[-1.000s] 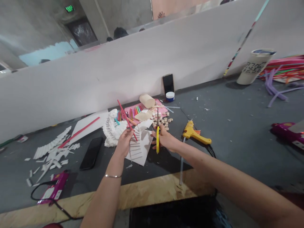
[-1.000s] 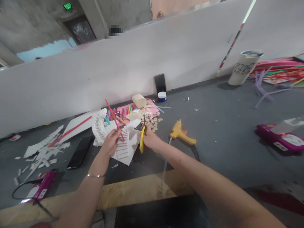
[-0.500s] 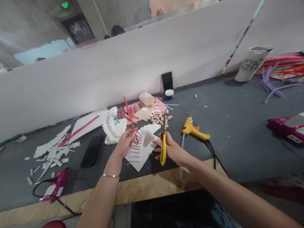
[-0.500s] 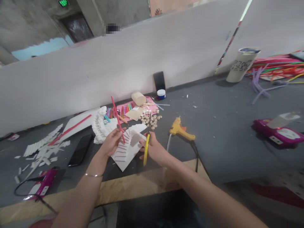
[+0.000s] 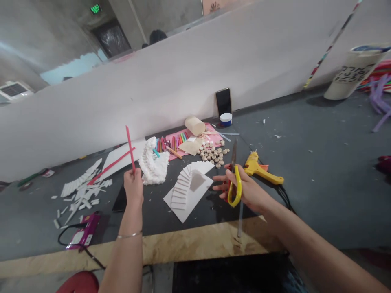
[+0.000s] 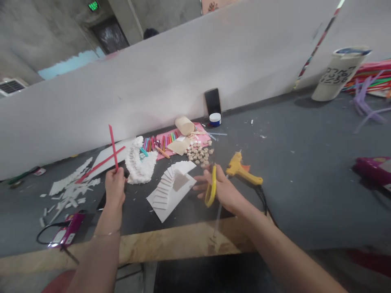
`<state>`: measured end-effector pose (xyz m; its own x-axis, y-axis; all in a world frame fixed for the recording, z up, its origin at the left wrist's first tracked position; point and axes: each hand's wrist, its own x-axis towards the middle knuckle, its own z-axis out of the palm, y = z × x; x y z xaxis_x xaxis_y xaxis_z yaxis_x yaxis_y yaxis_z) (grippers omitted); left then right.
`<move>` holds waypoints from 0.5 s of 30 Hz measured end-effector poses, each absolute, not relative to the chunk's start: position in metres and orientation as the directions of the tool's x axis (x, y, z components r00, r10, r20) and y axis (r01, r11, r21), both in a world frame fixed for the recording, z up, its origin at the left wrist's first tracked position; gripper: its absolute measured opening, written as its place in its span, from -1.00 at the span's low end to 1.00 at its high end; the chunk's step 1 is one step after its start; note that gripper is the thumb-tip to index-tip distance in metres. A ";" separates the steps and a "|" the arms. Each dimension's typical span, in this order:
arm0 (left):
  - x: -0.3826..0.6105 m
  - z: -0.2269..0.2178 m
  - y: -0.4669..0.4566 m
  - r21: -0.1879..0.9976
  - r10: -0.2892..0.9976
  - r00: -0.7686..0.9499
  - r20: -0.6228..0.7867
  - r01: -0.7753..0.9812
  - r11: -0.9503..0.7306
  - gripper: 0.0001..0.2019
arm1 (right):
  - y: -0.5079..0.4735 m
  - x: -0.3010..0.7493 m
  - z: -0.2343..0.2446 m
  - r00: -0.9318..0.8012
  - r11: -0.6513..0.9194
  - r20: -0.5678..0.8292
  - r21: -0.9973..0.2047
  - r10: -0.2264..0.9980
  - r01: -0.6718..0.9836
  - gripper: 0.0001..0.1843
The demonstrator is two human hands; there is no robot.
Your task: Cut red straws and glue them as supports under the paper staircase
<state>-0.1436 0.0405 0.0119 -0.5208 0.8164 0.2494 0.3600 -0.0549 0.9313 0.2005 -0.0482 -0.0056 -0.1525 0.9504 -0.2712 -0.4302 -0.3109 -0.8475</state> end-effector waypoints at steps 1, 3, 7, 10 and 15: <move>-0.148 0.012 0.044 0.907 0.792 -0.547 0.270 0.421 -0.019 -0.67 | -0.047 0.202 -0.007 -0.141 -0.303 -0.268 -0.843 0.953 -0.445 -0.56; -0.151 0.011 0.053 0.843 0.752 -0.581 0.311 0.534 0.063 -0.55 | -0.045 0.204 -0.010 -0.121 -0.297 -0.273 -0.831 0.954 -0.470 -0.57; -0.144 0.008 0.079 0.711 0.743 -0.556 0.373 0.685 0.156 -0.39 | -0.046 0.204 -0.014 -0.110 -0.306 -0.290 -0.816 0.951 -0.491 -0.57; -0.136 0.006 0.096 0.627 0.758 -0.513 0.403 0.758 0.180 -0.32 | -0.047 0.204 -0.015 -0.125 -0.309 -0.285 -0.816 0.950 -0.489 -0.56; -0.135 0.006 0.109 0.532 0.777 -0.446 0.445 0.829 0.171 -0.33 | -0.047 0.207 -0.015 -0.136 -0.302 -0.270 -0.817 0.953 -0.492 -0.54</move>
